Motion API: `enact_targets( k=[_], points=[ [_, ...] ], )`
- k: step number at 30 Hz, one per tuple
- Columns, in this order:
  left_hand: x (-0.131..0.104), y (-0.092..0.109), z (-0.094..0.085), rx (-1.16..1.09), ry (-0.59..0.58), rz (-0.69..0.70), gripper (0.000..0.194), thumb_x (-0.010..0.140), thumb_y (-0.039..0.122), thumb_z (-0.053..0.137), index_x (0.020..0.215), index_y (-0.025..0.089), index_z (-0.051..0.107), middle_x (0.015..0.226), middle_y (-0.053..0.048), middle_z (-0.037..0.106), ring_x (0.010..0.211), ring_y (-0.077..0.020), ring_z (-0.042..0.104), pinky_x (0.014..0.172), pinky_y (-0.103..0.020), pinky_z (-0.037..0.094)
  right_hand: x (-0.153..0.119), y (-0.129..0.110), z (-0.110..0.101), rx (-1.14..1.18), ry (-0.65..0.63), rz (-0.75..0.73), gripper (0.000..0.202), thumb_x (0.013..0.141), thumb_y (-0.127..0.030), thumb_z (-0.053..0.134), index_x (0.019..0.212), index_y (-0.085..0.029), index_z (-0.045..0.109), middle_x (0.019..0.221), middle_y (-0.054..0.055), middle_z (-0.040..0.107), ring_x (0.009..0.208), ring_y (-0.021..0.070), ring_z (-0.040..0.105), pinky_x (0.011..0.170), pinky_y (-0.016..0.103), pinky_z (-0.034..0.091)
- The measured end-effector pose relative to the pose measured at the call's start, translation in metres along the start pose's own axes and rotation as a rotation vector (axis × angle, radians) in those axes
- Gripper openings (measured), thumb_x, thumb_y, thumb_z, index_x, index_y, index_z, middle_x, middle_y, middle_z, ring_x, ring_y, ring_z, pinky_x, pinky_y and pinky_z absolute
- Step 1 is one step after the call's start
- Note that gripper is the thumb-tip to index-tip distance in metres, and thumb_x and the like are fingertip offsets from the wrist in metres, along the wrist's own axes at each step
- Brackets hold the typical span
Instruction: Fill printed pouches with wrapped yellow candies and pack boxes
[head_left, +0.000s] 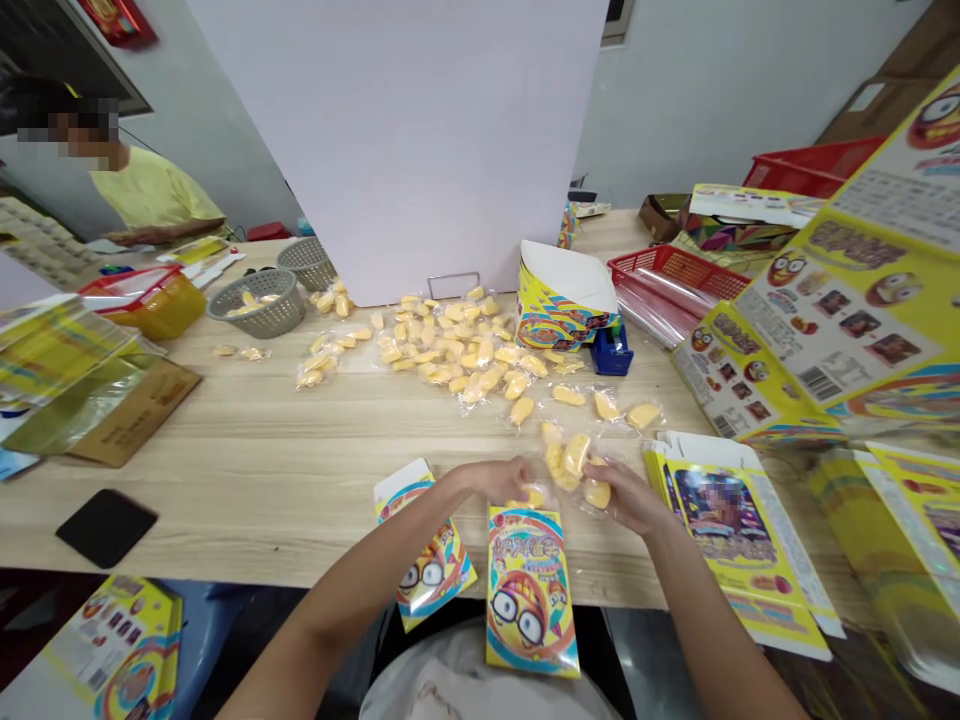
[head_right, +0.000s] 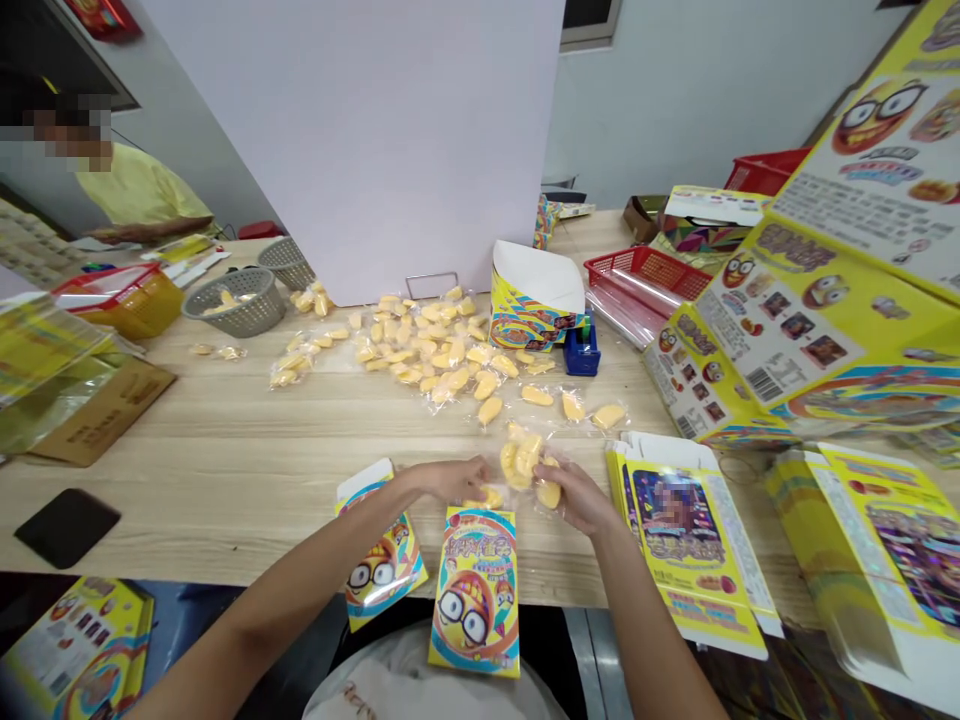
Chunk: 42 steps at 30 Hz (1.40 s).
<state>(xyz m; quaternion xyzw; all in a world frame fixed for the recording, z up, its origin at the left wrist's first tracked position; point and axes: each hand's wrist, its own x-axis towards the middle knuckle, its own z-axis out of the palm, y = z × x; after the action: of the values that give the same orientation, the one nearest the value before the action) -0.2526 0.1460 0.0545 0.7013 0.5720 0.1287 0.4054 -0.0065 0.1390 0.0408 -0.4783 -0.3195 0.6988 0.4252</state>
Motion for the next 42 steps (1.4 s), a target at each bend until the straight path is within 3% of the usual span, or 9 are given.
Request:
enact_targets(
  k=[4,10,14,17,21,27,34,39,42],
  points=[
    [-0.018,-0.011,-0.002,-0.048,-0.050,0.046,0.023,0.087,0.036,0.050,0.105,0.027,0.060,0.109,-0.007,0.062,0.096,-0.0195,0.056,0.081,-0.036,0.047,0.023,-0.004,0.003,-0.194,-0.141,0.035,0.027,0.057,-0.035,0.073,0.075,-0.017,0.062,0.067,-0.001,0.063,0.061,0.0139,0.056,0.058,0.026,0.042],
    [0.029,-0.010,-0.010,-0.061,-0.120,0.047,0.028,0.085,0.039,0.052,0.098,0.015,0.058,0.095,-0.005,0.061,0.085,-0.0175,0.058,0.078,-0.036,0.047,0.044,-0.004,0.015,-0.542,-0.347,0.028,0.020,0.067,-0.033,0.068,0.074,-0.016,0.060,0.068,-0.003,0.059,0.064,0.0119,0.053,0.063,0.026,0.042],
    [0.042,-0.016,-0.011,-0.111,-0.171,0.069,0.038,0.081,0.034,0.055,0.114,0.017,0.047,0.097,-0.004,0.061,0.087,-0.0153,0.058,0.074,-0.028,0.046,0.055,-0.003,0.023,-0.793,-0.496,0.071,0.020,0.079,-0.032,0.063,0.071,-0.014,0.058,0.069,-0.003,0.057,0.064,0.0116,0.055,0.063,0.028,0.046],
    [0.041,-0.021,0.000,-0.131,-0.253,0.092,0.040,0.078,0.032,0.058,0.114,0.020,0.047,0.088,0.000,0.063,0.078,-0.0135,0.059,0.066,-0.023,0.045,0.063,-0.001,0.027,-0.958,-0.479,0.057,0.023,0.083,-0.034,0.059,0.075,-0.013,0.059,0.073,-0.002,0.059,0.066,0.0124,0.057,0.063,0.029,0.048],
    [0.045,-0.023,0.016,-0.065,-0.196,0.055,0.022,0.077,0.031,0.055,0.095,0.019,0.053,0.077,0.001,0.059,0.068,-0.0138,0.055,0.058,-0.023,0.039,0.059,0.002,0.032,-1.111,-0.317,-0.065,0.020,0.085,-0.034,0.056,0.081,-0.015,0.059,0.081,0.000,0.060,0.073,0.0139,0.057,0.070,0.032,0.048],
    [0.055,-0.022,0.010,-0.054,-0.319,0.144,0.019,0.060,0.029,0.071,0.065,0.018,0.057,0.063,0.003,0.056,0.061,-0.0130,0.051,0.057,-0.022,0.038,0.033,0.000,0.035,-1.113,-0.379,-0.170,0.018,0.074,-0.033,0.063,0.085,-0.020,0.063,0.087,0.002,0.066,0.079,0.0191,0.058,0.069,0.029,0.044],
    [0.047,-0.025,0.003,-0.170,-0.407,0.206,0.034,0.084,0.038,0.045,0.110,0.018,0.055,0.092,-0.004,0.062,0.072,-0.0138,0.057,0.060,-0.023,0.044,0.040,0.005,0.034,-1.114,-0.407,-0.146,0.025,0.070,-0.018,0.054,0.092,-0.020,0.064,0.093,0.005,0.067,0.084,0.0230,0.057,0.075,0.033,0.040],
    [0.038,-0.020,0.006,-0.124,-0.563,0.266,0.018,0.076,0.033,0.058,0.081,0.018,0.066,0.078,0.000,0.065,0.071,-0.0132,0.056,0.063,-0.021,0.041,0.045,0.001,0.032,-1.005,-0.709,0.038,0.019,0.054,-0.021,0.069,0.073,-0.021,0.070,0.065,-0.004,0.065,0.061,0.0153,0.057,0.057,0.023,0.041],
    [0.036,-0.017,0.009,-0.059,-0.546,0.238,0.019,0.077,0.034,0.057,0.073,0.017,0.067,0.068,0.001,0.062,0.062,-0.0118,0.052,0.057,-0.021,0.036,0.045,-0.007,0.029,-0.916,-0.670,0.023,0.024,0.058,-0.034,0.070,0.077,-0.019,0.067,0.071,-0.002,0.063,0.064,0.0150,0.056,0.060,0.025,0.043]
  ],
)
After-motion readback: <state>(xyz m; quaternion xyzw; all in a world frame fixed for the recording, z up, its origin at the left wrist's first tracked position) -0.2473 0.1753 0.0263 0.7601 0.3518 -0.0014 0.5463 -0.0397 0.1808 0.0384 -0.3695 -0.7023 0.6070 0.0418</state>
